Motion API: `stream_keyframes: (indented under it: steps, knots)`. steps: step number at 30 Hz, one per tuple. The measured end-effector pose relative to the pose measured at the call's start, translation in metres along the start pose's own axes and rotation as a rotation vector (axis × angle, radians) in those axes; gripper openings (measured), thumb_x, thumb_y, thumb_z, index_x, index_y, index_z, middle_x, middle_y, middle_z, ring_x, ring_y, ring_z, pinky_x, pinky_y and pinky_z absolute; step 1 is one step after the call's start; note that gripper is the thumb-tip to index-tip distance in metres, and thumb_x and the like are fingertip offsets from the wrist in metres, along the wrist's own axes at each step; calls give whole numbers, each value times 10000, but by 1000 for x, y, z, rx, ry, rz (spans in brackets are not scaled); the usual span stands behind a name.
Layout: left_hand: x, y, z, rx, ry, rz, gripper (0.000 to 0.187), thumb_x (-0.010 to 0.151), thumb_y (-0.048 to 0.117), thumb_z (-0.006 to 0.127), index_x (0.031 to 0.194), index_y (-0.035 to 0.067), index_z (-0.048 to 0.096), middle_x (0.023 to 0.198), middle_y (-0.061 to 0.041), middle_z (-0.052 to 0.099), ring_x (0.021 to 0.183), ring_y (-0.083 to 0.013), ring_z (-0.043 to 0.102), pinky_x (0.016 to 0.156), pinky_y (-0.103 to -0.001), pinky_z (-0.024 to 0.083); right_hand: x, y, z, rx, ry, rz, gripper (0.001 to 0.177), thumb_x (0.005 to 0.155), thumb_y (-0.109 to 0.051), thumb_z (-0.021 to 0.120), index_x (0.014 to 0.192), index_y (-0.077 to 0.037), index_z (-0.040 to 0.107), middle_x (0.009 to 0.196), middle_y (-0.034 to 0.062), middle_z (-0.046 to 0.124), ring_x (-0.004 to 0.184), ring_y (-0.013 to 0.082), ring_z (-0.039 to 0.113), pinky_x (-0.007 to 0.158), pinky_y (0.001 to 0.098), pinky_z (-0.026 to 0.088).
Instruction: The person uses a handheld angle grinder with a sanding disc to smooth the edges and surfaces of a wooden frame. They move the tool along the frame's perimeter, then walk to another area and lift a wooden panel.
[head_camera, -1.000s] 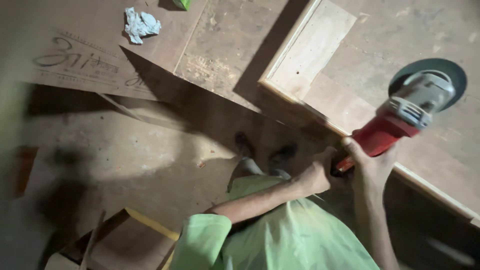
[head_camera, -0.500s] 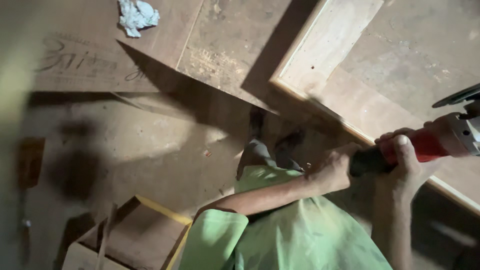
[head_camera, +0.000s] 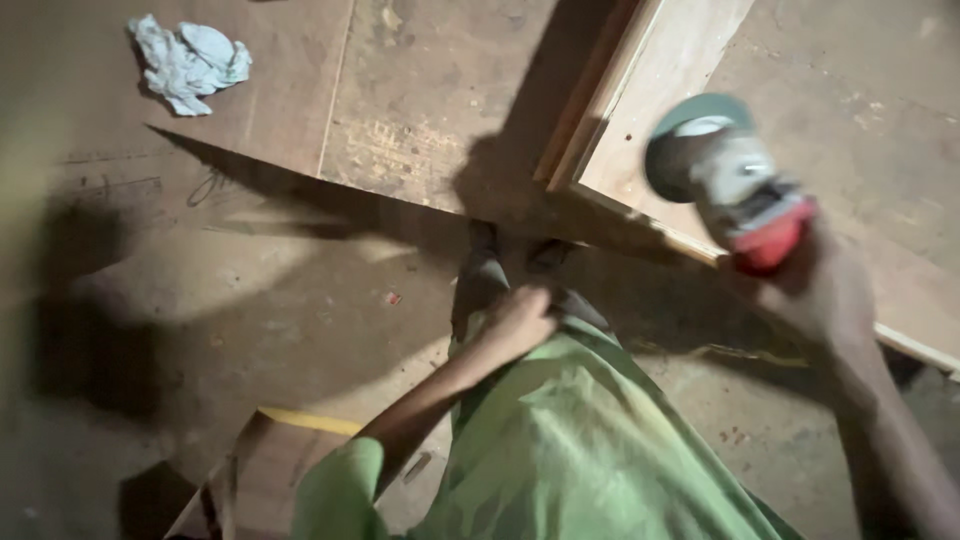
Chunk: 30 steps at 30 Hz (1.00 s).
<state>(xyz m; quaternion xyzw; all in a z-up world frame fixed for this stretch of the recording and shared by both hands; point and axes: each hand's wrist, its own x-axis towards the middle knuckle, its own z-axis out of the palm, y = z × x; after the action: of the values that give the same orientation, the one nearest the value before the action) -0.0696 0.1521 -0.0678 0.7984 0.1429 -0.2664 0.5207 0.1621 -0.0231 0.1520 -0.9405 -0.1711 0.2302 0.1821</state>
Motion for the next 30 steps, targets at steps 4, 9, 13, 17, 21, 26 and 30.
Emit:
stream_keyframes:
  steps: [4,9,13,17,21,26,30]
  knots:
    - [-13,-44,-16,-39,211,32,306,808,123,700,1099,33,668,980,-244,703,949,-442,680,800,-515,538,29,-40,12,-462,-285,88,719,771,-253,809,1415,-75,543,980,218,743,813,372,741,794,467,587]
    - [-13,-48,-22,-85,197,-15,331,846,159,707,1166,79,675,1050,-221,714,994,-417,684,803,-495,540,43,-79,17,-444,-281,-39,567,772,-332,739,1264,-90,599,898,226,740,784,420,725,735,516,568]
    - [-11,-43,-29,-149,147,70,385,898,245,729,1231,69,651,1074,-223,708,981,-403,687,812,-471,550,51,-86,18,-534,-364,1,536,740,-353,784,1150,-68,589,839,239,723,754,435,713,698,528,557]
    - [-7,-47,-31,-142,100,77,388,880,220,724,1224,56,652,1082,-227,695,977,-401,682,807,-475,543,55,-74,23,-492,-327,-34,539,755,-335,789,1176,-67,586,826,236,718,717,424,706,665,528,550]
    - [-6,-57,-23,-90,107,33,429,866,197,720,1265,63,637,1048,-227,690,965,-411,673,814,-486,534,64,-49,23,-519,-306,11,529,798,-295,768,1223,-31,595,801,216,723,624,356,702,592,479,574]
    - [-2,-60,-21,37,66,23,301,891,213,731,1134,51,656,1082,-200,703,999,-386,688,856,-472,547,80,-35,8,-538,-206,-10,574,811,-290,786,1237,43,593,817,209,710,570,271,669,526,419,589]
    - [-5,-57,-23,-258,91,65,392,900,285,694,1210,55,628,1024,-160,717,972,-335,701,851,-436,550,70,-55,5,-634,-286,-53,488,834,-238,740,1229,14,608,803,185,723,559,248,676,543,410,563]
